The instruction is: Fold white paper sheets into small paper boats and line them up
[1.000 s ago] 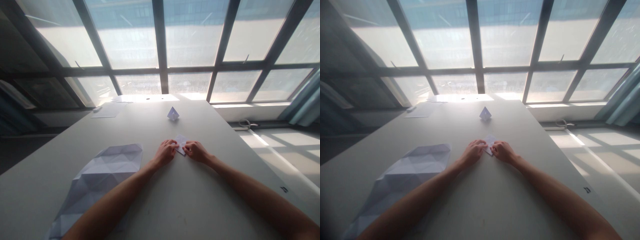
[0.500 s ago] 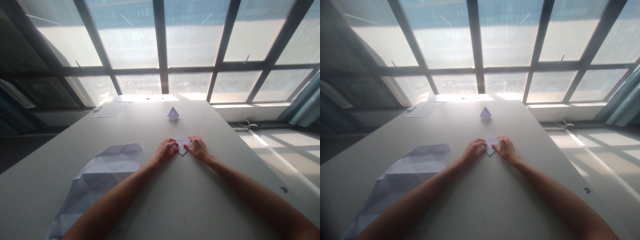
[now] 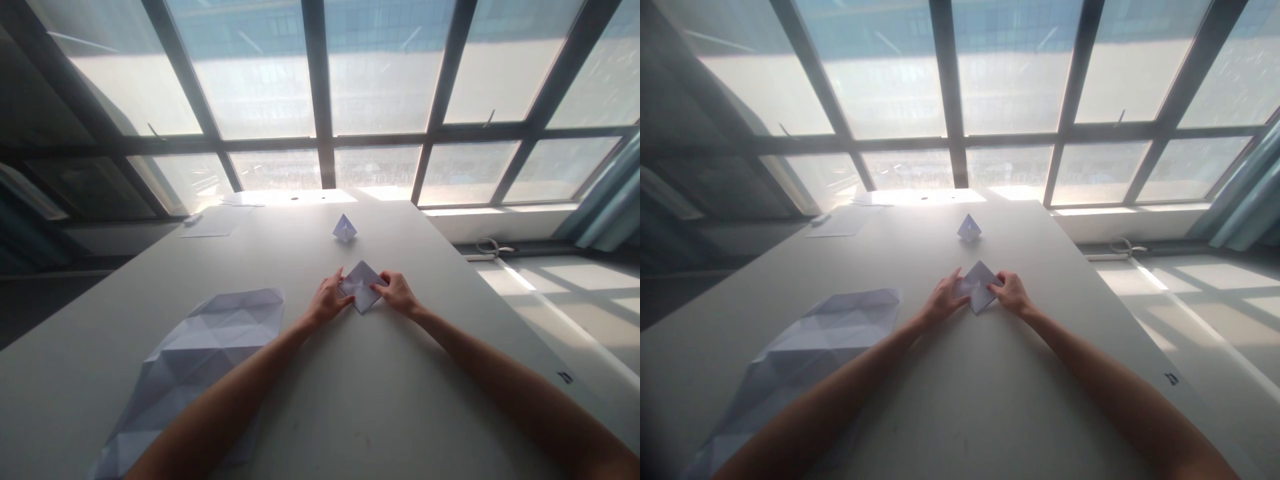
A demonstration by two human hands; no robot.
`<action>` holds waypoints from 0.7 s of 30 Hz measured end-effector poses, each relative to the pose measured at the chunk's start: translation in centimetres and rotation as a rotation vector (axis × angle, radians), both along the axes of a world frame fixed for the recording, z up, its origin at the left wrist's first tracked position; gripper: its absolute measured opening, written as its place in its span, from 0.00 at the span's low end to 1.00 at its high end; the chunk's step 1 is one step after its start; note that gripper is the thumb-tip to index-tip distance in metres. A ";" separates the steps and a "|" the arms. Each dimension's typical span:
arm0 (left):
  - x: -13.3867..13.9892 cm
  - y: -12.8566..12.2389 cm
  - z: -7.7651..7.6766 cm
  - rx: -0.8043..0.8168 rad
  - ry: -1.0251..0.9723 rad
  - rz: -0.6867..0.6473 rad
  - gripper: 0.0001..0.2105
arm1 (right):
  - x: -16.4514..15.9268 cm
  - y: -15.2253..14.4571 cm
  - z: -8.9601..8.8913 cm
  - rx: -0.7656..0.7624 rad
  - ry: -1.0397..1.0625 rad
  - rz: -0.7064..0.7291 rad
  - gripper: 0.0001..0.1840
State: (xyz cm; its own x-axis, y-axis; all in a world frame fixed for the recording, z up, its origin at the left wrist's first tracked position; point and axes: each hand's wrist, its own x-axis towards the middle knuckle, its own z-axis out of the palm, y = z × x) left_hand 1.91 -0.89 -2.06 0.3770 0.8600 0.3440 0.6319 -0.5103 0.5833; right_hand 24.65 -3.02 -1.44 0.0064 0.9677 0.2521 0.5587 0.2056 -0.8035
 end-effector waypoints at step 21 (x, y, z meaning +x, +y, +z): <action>0.0 -1.3 2.0 0.284 -0.255 -0.029 0.06 | 1.4 -0.2 1.4 0.667 -0.662 0.321 0.10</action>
State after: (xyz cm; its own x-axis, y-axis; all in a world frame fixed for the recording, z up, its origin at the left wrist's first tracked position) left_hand 1.91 -2.16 -0.06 0.2715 0.7070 0.6530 0.4674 -0.6900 0.5528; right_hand 26.09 -3.22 -0.08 -0.5698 0.5573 0.6039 0.6913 0.7224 -0.0144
